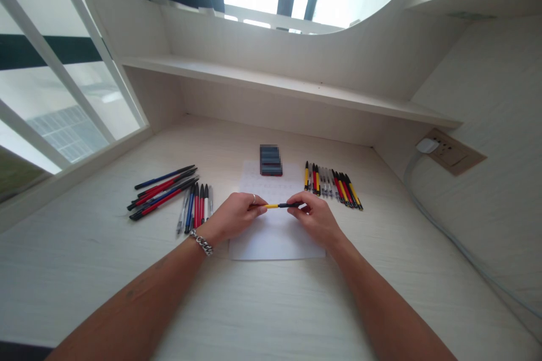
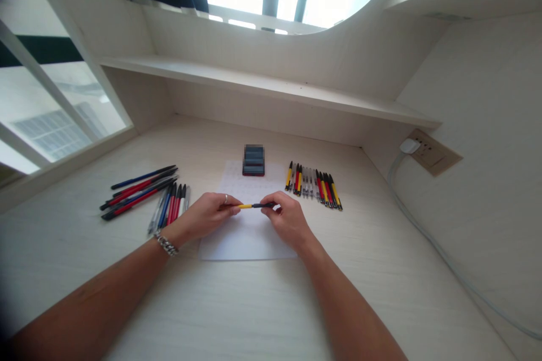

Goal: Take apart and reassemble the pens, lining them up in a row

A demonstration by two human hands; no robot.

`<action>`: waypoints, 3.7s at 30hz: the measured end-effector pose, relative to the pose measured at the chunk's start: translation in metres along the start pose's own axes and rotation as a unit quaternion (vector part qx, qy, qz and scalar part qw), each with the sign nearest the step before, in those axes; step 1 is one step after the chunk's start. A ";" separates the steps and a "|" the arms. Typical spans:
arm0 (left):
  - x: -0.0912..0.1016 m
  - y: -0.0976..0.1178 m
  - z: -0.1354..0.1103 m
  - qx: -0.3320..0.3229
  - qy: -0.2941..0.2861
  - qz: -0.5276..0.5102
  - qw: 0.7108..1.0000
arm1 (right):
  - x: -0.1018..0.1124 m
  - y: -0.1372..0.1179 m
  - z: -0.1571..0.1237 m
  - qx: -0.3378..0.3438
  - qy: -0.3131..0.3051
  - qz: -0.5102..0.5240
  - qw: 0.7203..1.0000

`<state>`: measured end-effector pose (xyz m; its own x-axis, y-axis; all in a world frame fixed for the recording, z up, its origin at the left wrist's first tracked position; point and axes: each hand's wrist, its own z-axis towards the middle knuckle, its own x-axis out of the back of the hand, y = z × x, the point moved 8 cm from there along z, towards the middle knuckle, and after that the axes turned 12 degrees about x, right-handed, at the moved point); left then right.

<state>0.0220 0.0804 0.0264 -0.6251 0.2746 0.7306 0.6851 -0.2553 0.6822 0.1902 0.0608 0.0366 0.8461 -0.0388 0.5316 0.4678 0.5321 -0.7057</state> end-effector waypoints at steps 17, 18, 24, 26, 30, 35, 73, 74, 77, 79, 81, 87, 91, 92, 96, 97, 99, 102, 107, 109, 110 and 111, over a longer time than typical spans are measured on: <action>-0.002 0.004 -0.001 0.002 0.010 -0.025 1.000 | -0.009 0.007 -0.005 -0.027 -0.028 0.020 0.999; -0.002 0.004 -0.002 0.000 0.010 -0.026 1.000 | -0.011 0.010 -0.006 -0.043 -0.035 0.022 0.998; -0.001 0.002 -0.001 0.006 0.006 -0.016 1.000 | -0.005 0.004 -0.002 -0.001 -0.004 0.004 1.000; -0.002 0.001 -0.001 0.006 0.006 -0.022 1.000 | -0.003 0.000 -0.001 0.021 0.002 -0.002 1.000; -0.003 -0.001 0.000 0.005 0.014 -0.037 0.999 | -0.011 0.007 -0.005 -0.026 -0.025 0.017 0.999; -0.004 -0.001 0.000 0.004 0.009 -0.028 1.000 | -0.013 0.008 -0.005 -0.043 -0.031 0.014 0.999; 0.005 -0.006 0.000 0.024 0.056 -0.036 0.998 | 0.034 0.006 0.002 -0.064 0.135 0.200 0.968; 0.004 -0.009 0.001 0.027 0.051 -0.020 0.998 | 0.039 0.011 0.003 -0.084 0.162 0.279 0.943; 0.002 -0.010 0.002 0.028 0.041 0.009 0.999 | 0.043 0.019 0.004 -0.123 0.208 0.431 0.869; 0.001 -0.007 0.000 0.028 0.040 0.019 0.999 | 0.044 0.023 0.002 -0.137 0.227 0.477 0.838; 0.001 -0.005 -0.001 0.028 0.039 0.027 0.999 | 0.045 0.027 0.001 -0.145 0.243 0.506 0.815; 0.000 -0.006 0.000 0.021 0.032 0.033 0.999 | 0.050 0.036 -0.002 -0.154 0.268 0.532 0.788; -0.002 -0.008 0.000 0.019 0.031 0.027 0.999 | 0.051 0.040 -0.004 -0.166 0.276 0.510 0.797; -0.002 -0.008 0.000 0.018 0.032 0.026 0.999 | 0.051 0.040 -0.005 -0.168 0.277 0.508 0.799; -0.002 -0.006 0.000 0.012 0.031 0.032 0.999 | 0.050 0.042 -0.005 -0.161 0.270 0.529 0.788; -0.001 -0.005 0.000 0.011 0.031 0.034 0.999 | 0.050 0.042 -0.004 -0.157 0.268 0.539 0.783; -0.001 -0.005 0.000 0.012 0.032 0.036 0.999 | 0.049 0.043 -0.004 -0.150 0.266 0.555 0.774; -0.002 -0.005 -0.001 0.012 0.030 0.038 0.999 | 0.047 0.044 -0.004 -0.148 0.266 0.561 0.770; -0.002 -0.006 -0.001 0.013 0.028 0.039 0.999 | 0.047 0.044 -0.005 -0.162 0.272 0.531 0.786; -0.002 -0.005 -0.001 0.011 0.029 0.037 0.999 | 0.048 0.044 -0.006 -0.165 0.277 0.521 0.790; -0.002 -0.005 -0.001 0.010 0.030 0.036 0.999 | 0.048 0.045 -0.006 -0.164 0.283 0.519 0.790; -0.002 -0.005 -0.002 0.010 0.031 0.036 0.999 | 0.049 0.046 -0.006 -0.162 0.290 0.514 0.790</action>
<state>0.0190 0.0798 0.0218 -0.5959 0.1981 0.7782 0.7356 -0.2542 0.6280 0.2547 0.0782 0.0275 0.7519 -0.1585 -0.6400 -0.5829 0.2937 -0.7576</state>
